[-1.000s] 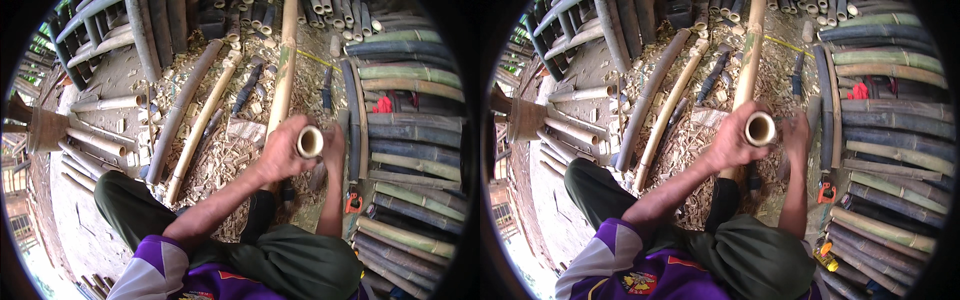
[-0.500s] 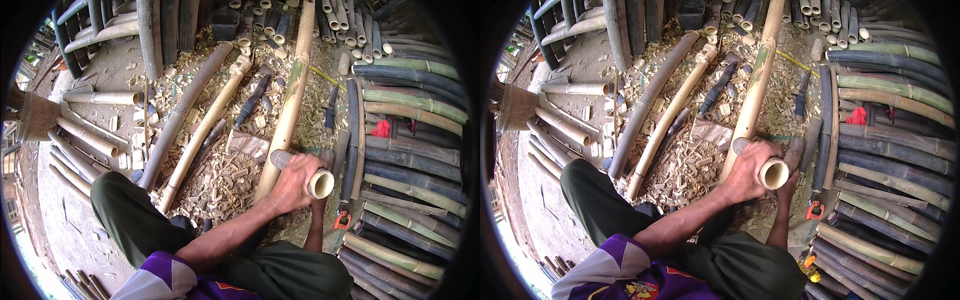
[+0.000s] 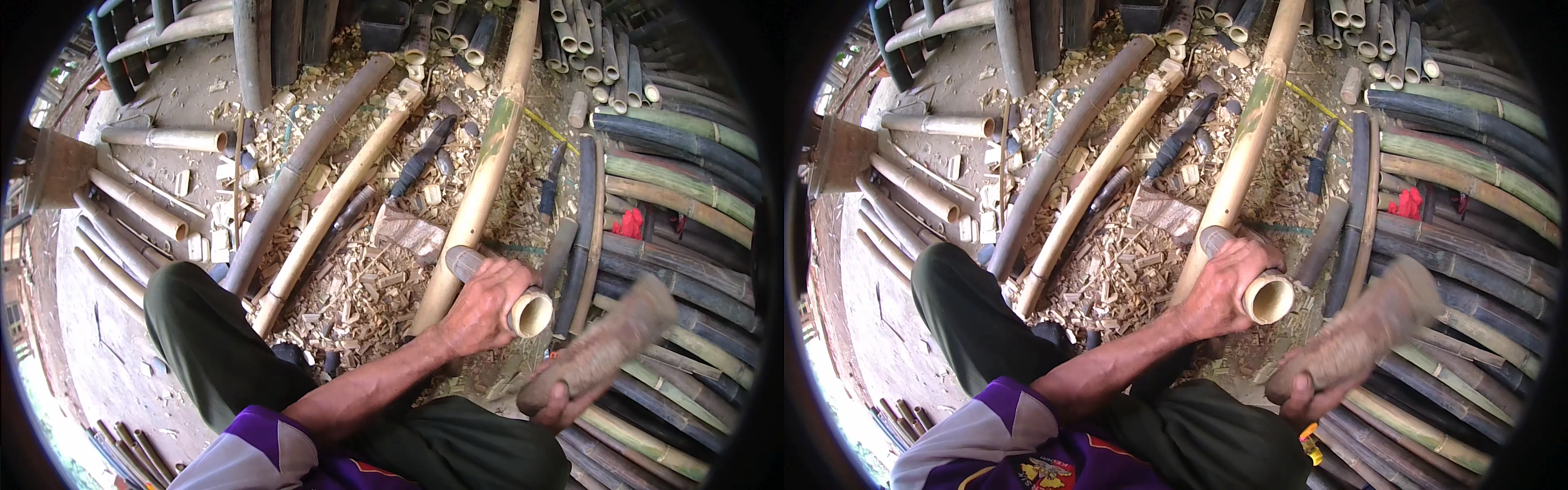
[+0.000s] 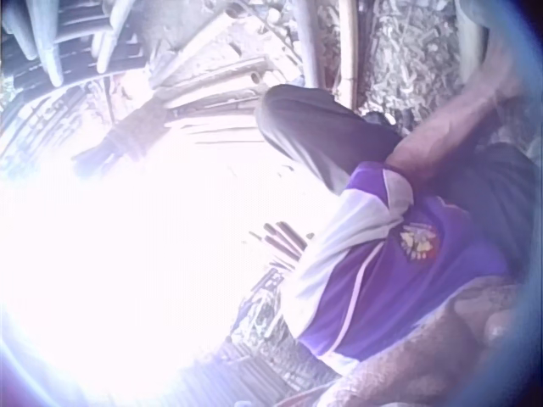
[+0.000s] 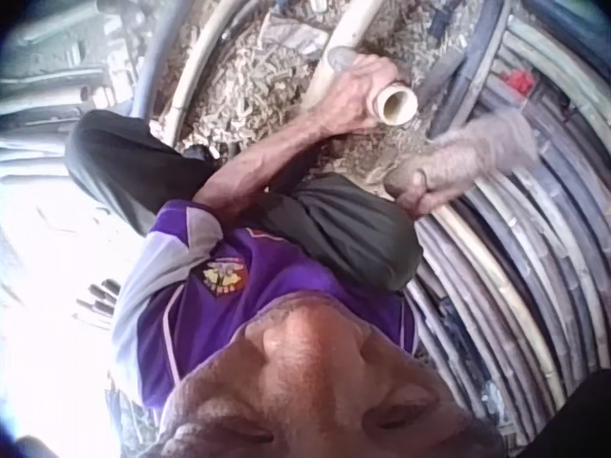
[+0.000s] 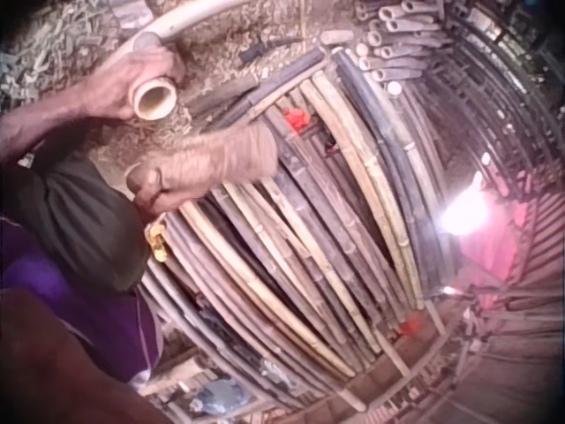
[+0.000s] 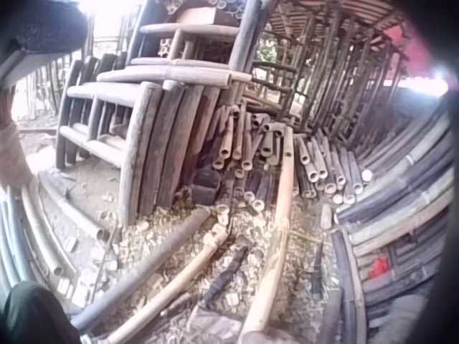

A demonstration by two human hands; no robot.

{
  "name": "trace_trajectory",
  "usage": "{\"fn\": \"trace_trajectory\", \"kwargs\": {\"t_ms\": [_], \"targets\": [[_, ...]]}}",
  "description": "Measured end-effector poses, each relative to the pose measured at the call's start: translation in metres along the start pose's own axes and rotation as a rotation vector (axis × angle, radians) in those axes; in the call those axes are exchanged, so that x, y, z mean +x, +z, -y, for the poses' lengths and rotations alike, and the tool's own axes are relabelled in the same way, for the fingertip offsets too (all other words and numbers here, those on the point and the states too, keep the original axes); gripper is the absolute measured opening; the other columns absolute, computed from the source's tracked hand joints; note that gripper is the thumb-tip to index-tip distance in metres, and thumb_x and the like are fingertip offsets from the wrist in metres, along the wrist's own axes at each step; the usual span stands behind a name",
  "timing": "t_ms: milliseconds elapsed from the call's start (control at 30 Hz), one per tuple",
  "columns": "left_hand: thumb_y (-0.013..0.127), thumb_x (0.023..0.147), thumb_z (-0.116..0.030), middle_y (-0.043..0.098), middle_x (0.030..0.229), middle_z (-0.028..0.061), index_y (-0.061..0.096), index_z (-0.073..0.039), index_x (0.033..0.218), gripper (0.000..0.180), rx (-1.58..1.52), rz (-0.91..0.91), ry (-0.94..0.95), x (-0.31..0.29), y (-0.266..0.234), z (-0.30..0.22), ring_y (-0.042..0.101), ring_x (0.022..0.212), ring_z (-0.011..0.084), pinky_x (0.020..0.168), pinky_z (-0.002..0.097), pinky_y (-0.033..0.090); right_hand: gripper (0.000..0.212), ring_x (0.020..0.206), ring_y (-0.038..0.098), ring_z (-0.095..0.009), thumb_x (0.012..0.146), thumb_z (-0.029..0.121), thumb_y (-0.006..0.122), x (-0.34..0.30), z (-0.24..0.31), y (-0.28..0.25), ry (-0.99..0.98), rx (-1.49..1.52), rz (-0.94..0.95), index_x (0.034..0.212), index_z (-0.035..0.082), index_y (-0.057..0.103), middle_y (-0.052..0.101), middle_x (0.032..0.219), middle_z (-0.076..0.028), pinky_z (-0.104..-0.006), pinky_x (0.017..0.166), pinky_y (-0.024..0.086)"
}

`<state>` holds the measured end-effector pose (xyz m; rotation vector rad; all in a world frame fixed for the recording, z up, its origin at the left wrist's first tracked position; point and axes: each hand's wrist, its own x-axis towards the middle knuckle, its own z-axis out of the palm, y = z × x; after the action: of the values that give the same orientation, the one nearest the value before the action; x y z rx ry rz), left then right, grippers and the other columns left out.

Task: The person sits on the ground and uses a chisel and wooden mallet to carve and shape a bamboo pole. They repeatedly strike the chisel to remove material, then switch to a knife to refine the edges and interior of the bamboo piece.

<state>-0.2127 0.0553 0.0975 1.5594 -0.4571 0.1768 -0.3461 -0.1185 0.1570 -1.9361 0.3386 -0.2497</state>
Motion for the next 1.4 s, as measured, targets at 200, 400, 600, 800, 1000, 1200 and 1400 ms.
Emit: {"fn": "trace_trajectory", "kwargs": {"t_ms": [200,400,600,800,1000,1200,1400], "targets": [[0.077,0.063,-0.005,0.058,0.103,0.0173,0.055,-0.001,0.111,0.053,0.042,-0.049,0.015,-0.005,0.0,0.007,0.056,0.101,0.0374,0.09,0.0464,0.043,0.103,0.14,0.038,-0.034,0.069,0.024,0.078,0.026,0.044,0.009,-0.257,-0.445,0.255,0.155,-0.001,0.027,0.042,0.147,-0.02,-0.044,0.119,0.024],[0.076,0.064,-0.005,0.059,0.103,0.0159,0.055,-0.002,0.108,0.049,-0.008,0.058,-0.029,0.002,0.004,-0.004,0.056,0.101,0.0358,0.088,0.0449,0.041,0.103,0.136,0.044,-0.036,0.071,0.021,0.079,0.031,0.025,-0.024,-0.432,-0.349,0.29,0.155,-0.003,0.025,0.045,0.146,-0.023,-0.0451,0.114,0.033],[0.075,0.061,-0.001,0.06,0.102,0.0151,0.056,-0.003,0.109,0.052,0.055,-0.017,0.003,-0.007,0.0,0.012,0.056,0.1,0.0366,0.089,0.045,0.041,0.097,0.13,0.051,-0.039,0.074,0.012,0.077,0.042,0.073,0.014,-0.278,-0.298,0.359,0.153,-0.007,0.024,0.046,0.142,-0.031,-0.0439,0.11,0.039],[0.078,0.06,-0.003,0.062,0.105,0.0144,0.059,-0.003,0.109,0.053,0.082,-0.082,0.074,-0.013,0.015,0.019,0.058,0.104,0.0352,0.097,0.0473,0.043,0.096,0.134,0.049,-0.038,0.077,0.018,0.077,0.047,0.052,0.005,-0.485,-0.585,0.408,0.154,-0.005,0.023,0.044,0.147,-0.029,-0.0453,0.112,0.038],[0.082,0.067,-0.005,0.067,0.106,0.0118,0.062,-0.004,0.111,0.048,-0.083,0.009,-0.154,-0.007,-0.015,0.002,0.066,0.099,0.0248,0.088,0.0383,0.054,0.095,0.143,0.041,-0.033,0.084,0.017,0.075,0.073,0.044,0.011,-0.296,-0.022,0.445,0.157,-0.003,0.018,0.04,0.152,-0.027,-0.0408,0.117,0.032],[0.083,0.067,-0.004,0.069,0.11,0.0095,0.063,-0.004,0.113,0.05,0.051,0.046,-0.307,-0.007,-0.043,-0.01,0.066,0.101,0.0195,0.092,0.0353,0.053,0.095,0.143,0.041,-0.033,0.087,0.017,0.076,0.061,-0.034,-0.015,-0.111,-0.032,0.295,0.159,0.001,0.016,0.037,0.156,-0.025,-0.0423,0.116,0.034],[0.082,0.068,-0.005,0.068,0.109,0.0111,0.063,-0.001,0.113,0.049,0.128,0.106,-0.218,-0.004,-0.046,0.001,0.064,0.102,0.0204,0.093,0.0361,0.052,0.096,0.12,0.062,-0.036,0.084,0.027,0.08,0.098,0.001,-0.017,-0.439,-0.07,0.473,0.158,0.003,0.023,0.049,0.145,-0.027,-0.0421,0.103,0.051]]}}
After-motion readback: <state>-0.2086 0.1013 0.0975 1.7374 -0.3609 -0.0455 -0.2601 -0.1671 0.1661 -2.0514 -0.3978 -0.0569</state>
